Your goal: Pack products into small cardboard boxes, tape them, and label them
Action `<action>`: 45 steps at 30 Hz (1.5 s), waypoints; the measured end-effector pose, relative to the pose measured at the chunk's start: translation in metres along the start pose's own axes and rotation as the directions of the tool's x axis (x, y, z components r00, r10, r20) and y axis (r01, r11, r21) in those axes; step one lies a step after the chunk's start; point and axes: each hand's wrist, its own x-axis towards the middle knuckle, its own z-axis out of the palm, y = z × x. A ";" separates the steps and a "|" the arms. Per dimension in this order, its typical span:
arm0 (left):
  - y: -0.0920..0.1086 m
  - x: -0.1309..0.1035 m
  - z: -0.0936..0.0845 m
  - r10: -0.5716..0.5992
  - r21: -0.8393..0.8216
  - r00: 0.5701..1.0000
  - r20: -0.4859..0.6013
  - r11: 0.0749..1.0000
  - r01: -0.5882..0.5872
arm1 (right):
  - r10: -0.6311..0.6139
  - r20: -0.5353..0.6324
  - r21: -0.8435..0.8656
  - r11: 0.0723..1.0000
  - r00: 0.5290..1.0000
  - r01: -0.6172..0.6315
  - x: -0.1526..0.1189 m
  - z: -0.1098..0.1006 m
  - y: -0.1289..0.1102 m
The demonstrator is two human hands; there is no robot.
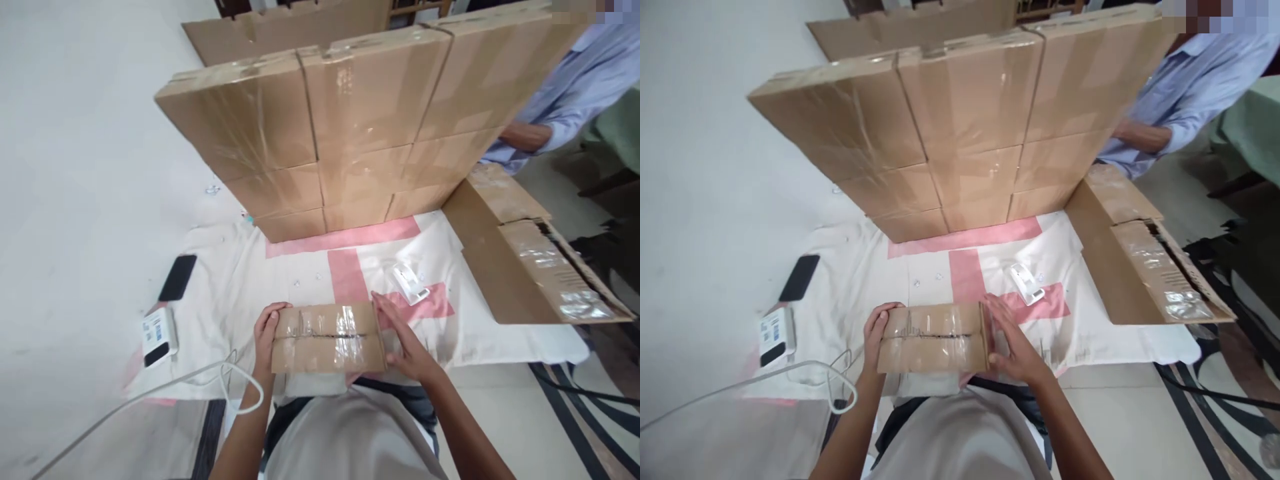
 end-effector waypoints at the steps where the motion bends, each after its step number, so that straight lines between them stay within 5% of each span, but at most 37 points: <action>1: 0.000 -0.002 0.001 -0.019 -0.021 1.000 0.001 1.000 0.019 | 0.023 0.064 0.075 0.997 0.998 -0.027 -0.002 0.004 -0.001; 5: 0.001 -0.001 0.007 -0.058 -0.117 0.998 0.009 0.991 0.059 | 0.132 0.165 0.197 0.967 0.978 -0.163 -0.007 0.009 -0.006; 14: -0.017 -0.015 0.020 -0.028 -0.252 0.997 -0.078 0.968 0.007 | 0.314 0.013 0.238 0.921 0.949 -0.308 -0.016 0.007 -0.040; 17: -0.035 -0.027 0.009 -0.033 -0.268 0.992 -0.121 0.963 0.000 | 0.476 -0.156 0.270 0.863 0.865 -0.426 -0.018 0.008 -0.037; 22: -0.062 -0.044 -0.020 -0.022 -0.272 0.988 -0.155 0.962 -0.021 | 0.719 -0.290 0.530 0.670 0.632 -0.519 -0.011 0.001 -0.029; 28: -0.075 -0.062 -0.032 0.135 -0.153 0.987 -0.082 0.977 -0.146 | 0.751 -0.345 0.654 0.623 0.563 -0.429 0.008 0.005 -0.044; 37: -0.079 -0.099 -0.027 0.391 0.076 0.891 0.231 0.906 -0.417 | 0.587 -0.478 0.597 0.763 0.653 -0.248 0.021 0.040 -0.051; 42: -0.091 -0.116 -0.033 0.380 0.159 0.877 0.293 0.886 -0.436 | 0.524 -0.479 0.589 0.787 0.704 -0.185 0.019 0.044 -0.047; 45: -0.113 -0.136 -0.052 0.304 0.235 0.896 0.323 0.892 -0.387 | 0.498 -0.469 0.593 0.789 0.729 -0.158 0.017 0.043 -0.044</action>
